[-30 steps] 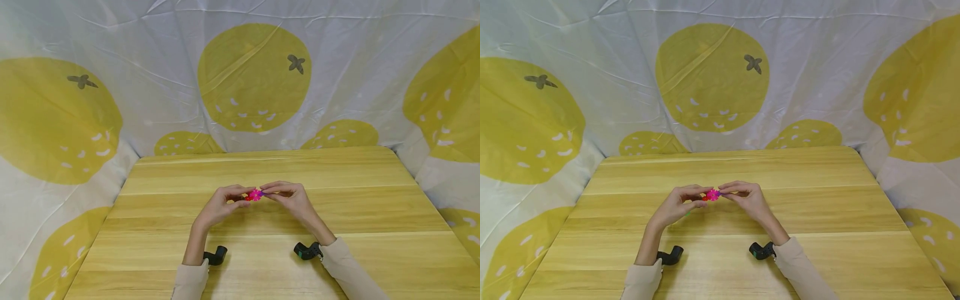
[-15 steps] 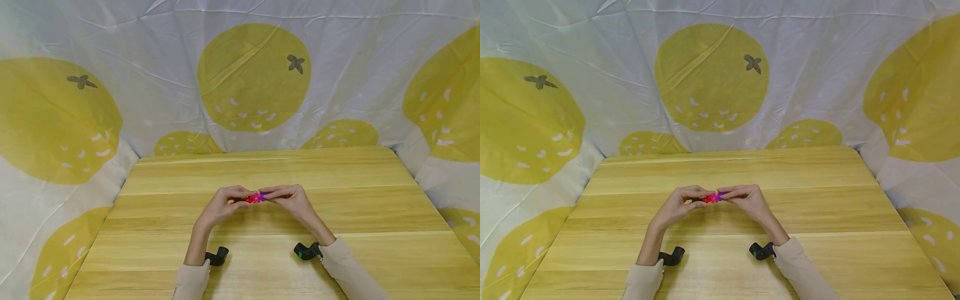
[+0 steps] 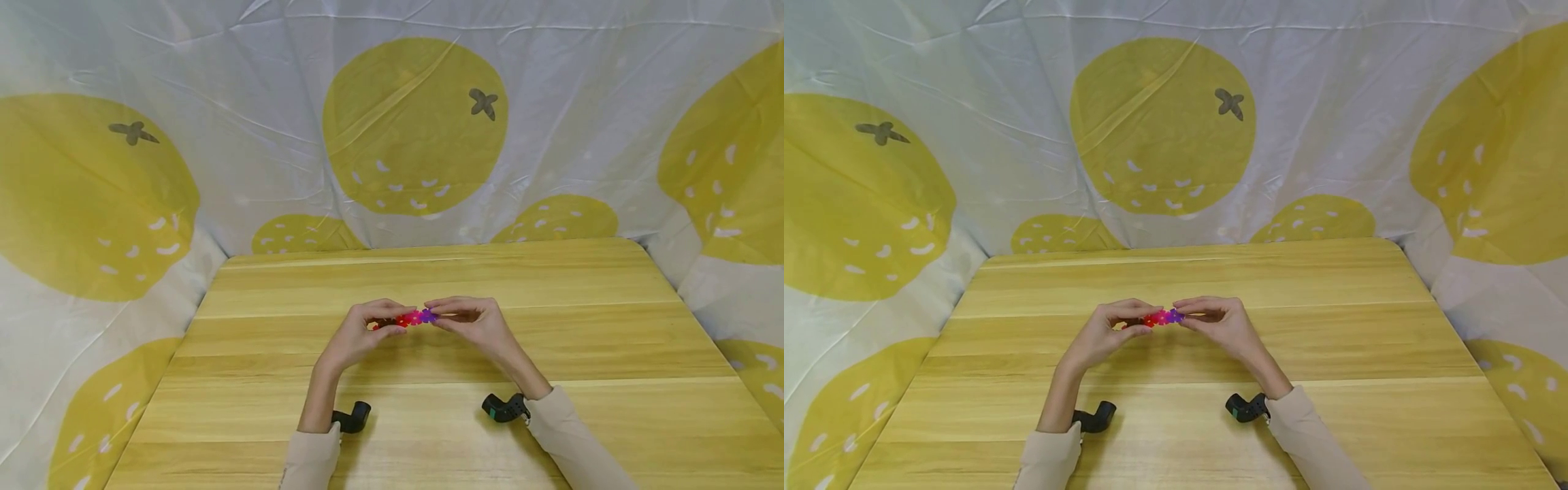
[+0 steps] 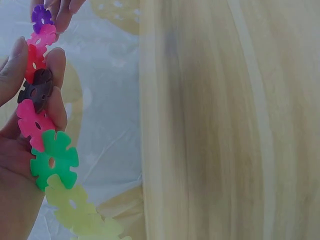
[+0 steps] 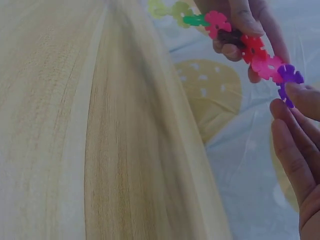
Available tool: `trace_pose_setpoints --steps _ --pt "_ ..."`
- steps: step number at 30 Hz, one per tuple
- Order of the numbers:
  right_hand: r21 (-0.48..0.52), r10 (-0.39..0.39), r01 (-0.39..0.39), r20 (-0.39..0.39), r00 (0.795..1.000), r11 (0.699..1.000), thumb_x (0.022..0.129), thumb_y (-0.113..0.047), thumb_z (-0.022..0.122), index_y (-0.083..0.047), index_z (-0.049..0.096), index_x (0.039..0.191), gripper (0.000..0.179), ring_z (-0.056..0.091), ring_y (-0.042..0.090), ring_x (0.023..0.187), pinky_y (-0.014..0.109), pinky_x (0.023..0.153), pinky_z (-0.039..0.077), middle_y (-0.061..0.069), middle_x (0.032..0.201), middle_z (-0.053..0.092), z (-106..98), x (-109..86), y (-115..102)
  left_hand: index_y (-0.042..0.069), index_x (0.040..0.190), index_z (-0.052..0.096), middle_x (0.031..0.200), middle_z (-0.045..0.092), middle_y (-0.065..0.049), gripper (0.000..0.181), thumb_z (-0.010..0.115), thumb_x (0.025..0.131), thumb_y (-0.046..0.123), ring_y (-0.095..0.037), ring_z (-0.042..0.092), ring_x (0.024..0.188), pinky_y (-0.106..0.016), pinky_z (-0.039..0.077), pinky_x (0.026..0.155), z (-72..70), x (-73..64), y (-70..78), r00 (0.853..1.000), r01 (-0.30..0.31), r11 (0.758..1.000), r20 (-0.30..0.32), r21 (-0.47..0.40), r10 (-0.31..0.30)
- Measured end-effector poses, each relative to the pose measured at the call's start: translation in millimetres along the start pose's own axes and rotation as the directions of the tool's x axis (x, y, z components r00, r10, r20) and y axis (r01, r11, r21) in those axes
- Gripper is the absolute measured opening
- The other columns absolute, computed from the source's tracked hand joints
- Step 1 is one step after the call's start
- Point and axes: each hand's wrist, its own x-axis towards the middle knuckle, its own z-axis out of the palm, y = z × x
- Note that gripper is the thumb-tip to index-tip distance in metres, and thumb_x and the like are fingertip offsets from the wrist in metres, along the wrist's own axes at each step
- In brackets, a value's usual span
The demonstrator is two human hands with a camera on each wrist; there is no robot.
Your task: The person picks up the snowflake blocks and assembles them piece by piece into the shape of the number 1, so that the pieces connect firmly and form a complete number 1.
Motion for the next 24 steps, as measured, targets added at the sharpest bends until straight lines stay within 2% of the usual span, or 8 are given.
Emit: trace_pose_setpoints --steps 4,12,17,24 --pt "-0.004 0.036 -0.036 0.005 0.999 0.999 0.091 -0.002 0.077 0.005 0.074 0.12 0.03 0.077 0.025 0.105 0.036 0.086 0.063 0.024 0.126 0.072 -0.7 -0.1 -0.7 0.018 0.126 0.077 0.117 0.074 -0.004 0.035 0.076 0.092 0.007 -0.021 0.067 0.102 -0.026 0.057 0.08 -0.9 0.1 0.4 1.0 0.001 1.0 0.005 -0.003 -0.001" --pt "-0.025 0.092 -0.091 0.021 0.996 0.996 0.089 -0.008 0.081 0.0 0.075 0.121 0.033 0.077 0.028 0.105 0.036 0.086 0.063 0.02 0.124 0.074 1.5 -0.8 -5.2 0.016 0.125 0.077 0.118 0.074 -0.005 0.033 0.075 0.093 0.007 -0.022 0.067 0.102 -0.026 0.057 0.081 -0.5 1.0 -0.8 1.0 0.004 1.0 0.021 -0.012 -0.003" --pt "-0.059 0.069 -0.068 0.018 0.997 0.996 0.089 -0.009 0.081 -0.002 0.077 0.119 0.031 0.076 0.024 0.105 0.035 0.086 0.064 0.02 0.122 0.074 2.4 -0.5 -5.1 0.015 0.125 0.077 0.118 0.074 -0.006 0.033 0.075 0.093 0.007 -0.021 0.068 0.101 -0.025 0.056 0.081 -0.8 0.5 -2.4 1.0 -0.009 1.0 0.022 -0.018 0.009" --pt "-0.158 0.014 -0.014 -0.001 1.0 0.987 0.089 -0.009 0.082 -0.007 0.079 0.114 0.025 0.075 0.018 0.102 0.032 0.085 0.063 0.015 0.116 0.076 1.5 0.6 -5.9 0.014 0.126 0.076 0.119 0.074 -0.007 0.033 0.075 0.094 0.007 -0.022 0.068 0.102 -0.026 0.057 0.082 -1.0 0.6 -2.3 1.0 -0.01 0.999 0.027 -0.036 0.011"
